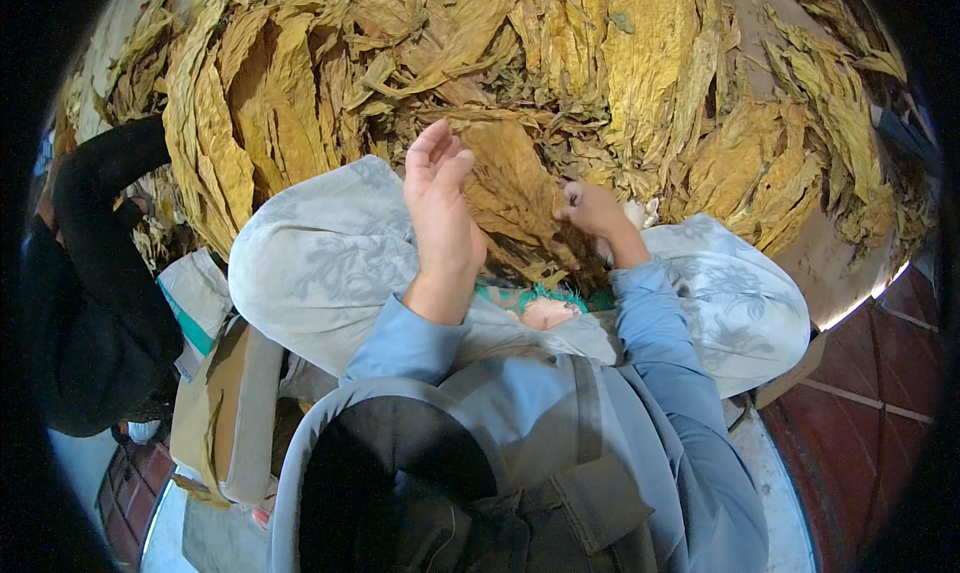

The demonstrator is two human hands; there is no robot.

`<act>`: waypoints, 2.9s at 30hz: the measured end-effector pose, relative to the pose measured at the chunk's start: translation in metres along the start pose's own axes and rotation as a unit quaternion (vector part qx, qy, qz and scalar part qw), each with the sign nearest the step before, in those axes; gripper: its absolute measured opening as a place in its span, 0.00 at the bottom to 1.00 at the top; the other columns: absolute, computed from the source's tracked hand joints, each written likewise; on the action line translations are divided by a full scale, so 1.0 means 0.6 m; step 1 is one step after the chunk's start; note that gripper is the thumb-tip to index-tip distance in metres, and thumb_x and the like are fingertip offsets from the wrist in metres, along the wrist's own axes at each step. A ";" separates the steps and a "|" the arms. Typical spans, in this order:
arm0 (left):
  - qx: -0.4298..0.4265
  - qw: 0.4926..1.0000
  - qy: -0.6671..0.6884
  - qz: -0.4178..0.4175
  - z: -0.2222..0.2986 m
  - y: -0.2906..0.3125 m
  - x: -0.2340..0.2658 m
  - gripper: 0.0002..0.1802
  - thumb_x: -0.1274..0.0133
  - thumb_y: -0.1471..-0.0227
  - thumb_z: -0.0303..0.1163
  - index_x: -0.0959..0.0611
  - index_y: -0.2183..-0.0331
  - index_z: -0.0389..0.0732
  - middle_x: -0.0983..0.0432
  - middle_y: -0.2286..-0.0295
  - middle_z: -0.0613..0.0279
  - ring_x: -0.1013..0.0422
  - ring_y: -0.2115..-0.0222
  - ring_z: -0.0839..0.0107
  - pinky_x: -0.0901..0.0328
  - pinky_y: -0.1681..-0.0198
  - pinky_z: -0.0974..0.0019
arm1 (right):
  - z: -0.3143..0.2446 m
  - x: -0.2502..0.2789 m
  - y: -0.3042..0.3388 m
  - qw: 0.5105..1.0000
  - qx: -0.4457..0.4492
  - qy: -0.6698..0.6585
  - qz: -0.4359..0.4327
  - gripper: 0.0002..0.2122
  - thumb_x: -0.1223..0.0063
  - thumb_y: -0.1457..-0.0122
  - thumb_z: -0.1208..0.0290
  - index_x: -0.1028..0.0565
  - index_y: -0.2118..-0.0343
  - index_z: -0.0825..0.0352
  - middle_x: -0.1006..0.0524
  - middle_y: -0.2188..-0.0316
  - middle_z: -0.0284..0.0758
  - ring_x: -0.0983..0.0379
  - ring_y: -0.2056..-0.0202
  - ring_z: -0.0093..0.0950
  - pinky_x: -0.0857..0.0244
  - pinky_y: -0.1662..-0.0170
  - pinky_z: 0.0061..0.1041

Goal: The person sorts through a large pile of dried yellow leaves on the floor by picking them up individually, checking them, and moving them into different groupings.

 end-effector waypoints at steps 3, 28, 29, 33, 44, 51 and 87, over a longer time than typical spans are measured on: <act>-0.001 1.000 0.008 -0.007 -0.002 0.005 0.001 0.19 0.54 0.55 0.17 0.30 0.57 0.35 0.33 0.63 0.63 0.36 0.64 0.76 0.41 0.70 0.79 | -0.066 0.099 0.057 0.976 0.096 -0.174 0.091 0.11 0.42 0.54 0.66 0.28 0.74 0.68 0.31 0.82 0.32 0.34 0.77 0.24 0.40 0.73 0.26; 0.133 0.944 -0.198 -0.227 -0.124 0.111 -0.116 0.25 0.52 0.52 0.31 0.32 0.50 0.43 0.32 0.58 0.69 0.38 0.54 0.72 0.49 0.51 0.62 | 0.621 -0.282 0.900 0.506 -0.467 -0.454 0.566 0.17 0.56 0.42 0.64 0.35 0.54 0.69 0.28 0.65 0.38 0.30 0.71 0.27 0.37 0.71 0.27; 0.125 0.946 -0.203 -0.221 -0.117 0.113 -0.117 0.24 0.52 0.52 0.30 0.32 0.50 0.43 0.32 0.58 0.69 0.38 0.53 0.72 0.49 0.51 0.61 | 0.592 -0.302 0.872 0.404 -0.465 -0.526 0.586 0.18 0.55 0.42 0.64 0.36 0.52 0.70 0.28 0.62 0.40 0.28 0.68 0.31 0.35 0.68 0.32; 0.080 0.949 -0.235 -0.193 -0.102 0.083 -0.101 0.22 0.55 0.52 0.26 0.31 0.52 0.41 0.34 0.56 0.67 0.38 0.55 0.73 0.46 0.53 0.63 | 0.632 -0.147 0.897 0.542 -0.382 -0.261 0.701 0.18 0.54 0.43 0.70 0.36 0.51 0.69 0.30 0.58 0.40 0.29 0.67 0.28 0.34 0.68 0.23; 0.132 0.967 -0.152 -0.154 -0.123 0.092 -0.101 0.17 0.54 0.55 0.22 0.28 0.59 0.38 0.35 0.66 0.67 0.39 0.66 0.78 0.43 0.64 0.76 | 0.049 0.460 0.336 0.888 0.082 -0.155 0.425 0.16 0.51 0.47 0.69 0.31 0.56 0.66 0.25 0.66 0.39 0.28 0.68 0.27 0.34 0.64 0.24; 0.112 0.979 -0.130 -0.112 -0.118 0.065 -0.073 0.17 0.54 0.58 0.17 0.28 0.61 0.36 0.34 0.63 0.64 0.39 0.60 0.73 0.44 0.54 0.71 | -0.001 0.322 -0.051 0.961 -0.041 0.082 0.261 0.29 0.47 0.51 0.61 0.41 0.48 0.70 0.32 0.54 0.48 0.36 0.52 0.41 0.42 0.51 0.37; 0.145 0.970 -0.069 -0.181 -0.113 0.078 -0.115 0.11 0.55 0.52 0.21 0.26 0.63 0.37 0.29 0.68 0.65 0.35 0.66 0.77 0.41 0.61 0.75 | -0.013 0.457 0.158 0.734 0.185 -0.510 0.409 0.22 0.55 0.46 0.70 0.39 0.47 0.72 0.35 0.49 0.44 0.32 0.55 0.27 0.38 0.52 0.21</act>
Point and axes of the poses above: each hand's wrist, its own y-axis away from the middle knuckle, its own x-axis out of the back of the hand, z = x × y, the point moved 8 cm from there along -y, towards the middle knuckle
